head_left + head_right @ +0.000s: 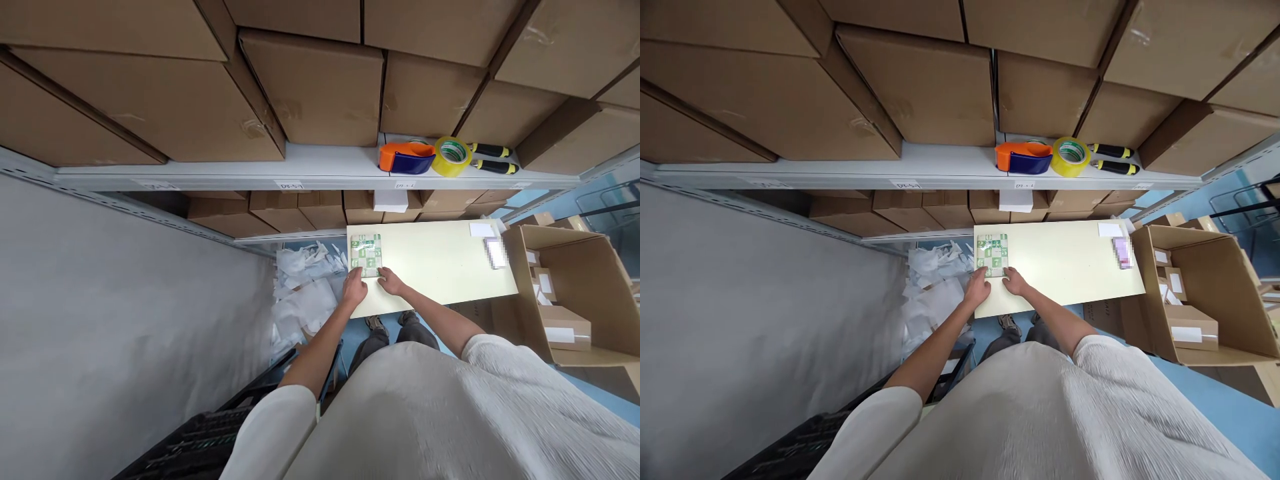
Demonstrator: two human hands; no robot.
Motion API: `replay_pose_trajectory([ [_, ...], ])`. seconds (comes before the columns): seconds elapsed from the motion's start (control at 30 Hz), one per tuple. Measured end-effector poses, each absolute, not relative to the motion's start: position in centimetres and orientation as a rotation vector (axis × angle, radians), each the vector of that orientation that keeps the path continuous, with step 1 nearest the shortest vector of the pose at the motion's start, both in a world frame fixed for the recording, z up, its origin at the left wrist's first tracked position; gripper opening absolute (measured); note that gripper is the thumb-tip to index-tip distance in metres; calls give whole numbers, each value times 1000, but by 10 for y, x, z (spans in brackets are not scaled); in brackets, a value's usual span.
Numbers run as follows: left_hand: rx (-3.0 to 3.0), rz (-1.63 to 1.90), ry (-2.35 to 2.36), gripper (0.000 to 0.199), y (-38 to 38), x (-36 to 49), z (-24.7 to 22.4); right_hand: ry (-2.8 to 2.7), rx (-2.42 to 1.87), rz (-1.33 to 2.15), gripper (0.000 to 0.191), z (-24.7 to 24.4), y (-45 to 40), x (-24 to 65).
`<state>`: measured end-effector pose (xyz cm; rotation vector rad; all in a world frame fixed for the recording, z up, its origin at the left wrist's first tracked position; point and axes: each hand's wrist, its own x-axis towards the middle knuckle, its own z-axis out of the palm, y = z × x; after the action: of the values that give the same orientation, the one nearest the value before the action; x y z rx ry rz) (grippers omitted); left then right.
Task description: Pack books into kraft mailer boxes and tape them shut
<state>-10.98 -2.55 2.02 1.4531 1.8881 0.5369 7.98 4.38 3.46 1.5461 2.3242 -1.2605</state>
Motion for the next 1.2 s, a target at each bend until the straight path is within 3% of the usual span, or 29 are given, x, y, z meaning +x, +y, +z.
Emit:
replay_pose_trajectory([
  [0.47, 1512, 251, 1761, 92, 12, -139, 24, 2129, 1450, -974, 82, 55, 80, 57],
  [0.83, 1491, 313, 1805, 82, 10, -138, 33, 2136, 1498, -1111, 87, 47, 78, 78],
  [1.2, 1600, 517, 1684, 64, -5, -115, 42, 2100, 1771, -1064, 66, 61, 54, 182],
])
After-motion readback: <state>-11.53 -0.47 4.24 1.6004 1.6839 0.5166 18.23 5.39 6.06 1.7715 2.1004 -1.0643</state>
